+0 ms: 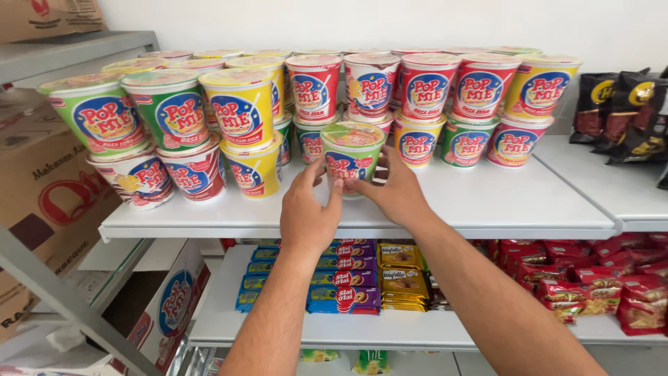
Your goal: The person takes various noodle cups from the shelf and places them into a cardboard box.
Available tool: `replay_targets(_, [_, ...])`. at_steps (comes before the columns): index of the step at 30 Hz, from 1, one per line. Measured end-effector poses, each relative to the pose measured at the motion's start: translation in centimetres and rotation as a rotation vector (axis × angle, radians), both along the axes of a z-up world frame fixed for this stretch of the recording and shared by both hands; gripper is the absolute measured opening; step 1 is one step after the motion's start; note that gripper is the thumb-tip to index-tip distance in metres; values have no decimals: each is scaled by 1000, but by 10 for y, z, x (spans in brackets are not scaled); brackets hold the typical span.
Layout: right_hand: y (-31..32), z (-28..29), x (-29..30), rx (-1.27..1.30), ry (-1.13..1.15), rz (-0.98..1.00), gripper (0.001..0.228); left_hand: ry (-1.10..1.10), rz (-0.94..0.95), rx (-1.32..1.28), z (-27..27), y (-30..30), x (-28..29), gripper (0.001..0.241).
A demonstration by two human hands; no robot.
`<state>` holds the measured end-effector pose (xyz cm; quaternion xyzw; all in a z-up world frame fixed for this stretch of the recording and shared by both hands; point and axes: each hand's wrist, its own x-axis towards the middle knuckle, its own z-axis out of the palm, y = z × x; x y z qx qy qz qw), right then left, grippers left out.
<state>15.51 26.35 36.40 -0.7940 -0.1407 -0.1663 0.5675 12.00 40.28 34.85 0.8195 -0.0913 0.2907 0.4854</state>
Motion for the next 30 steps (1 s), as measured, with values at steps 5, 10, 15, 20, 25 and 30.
replay_targets(5, [-55,4,-2,112,-69,54,89,-35,-172,-196,10,-34,9,54])
replay_targets(10, [-81,6,7,244,-107,132,79,45,-419,-428,12,-68,31,69])
replay_targets(15, [-93,11,6,301,-132,204,73,15,-449,-476,18,-84,32,65])
replay_targets(20, [-94,11,3,308,-156,247,71,-20,-414,-507,15,-89,43,64])
replay_targets(25, [-95,9,1,288,-182,272,75,-46,-398,-503,16,-88,41,63])
replay_targets(30, [-95,9,0,279,-175,270,75,-64,-416,-513,15,-88,37,64])
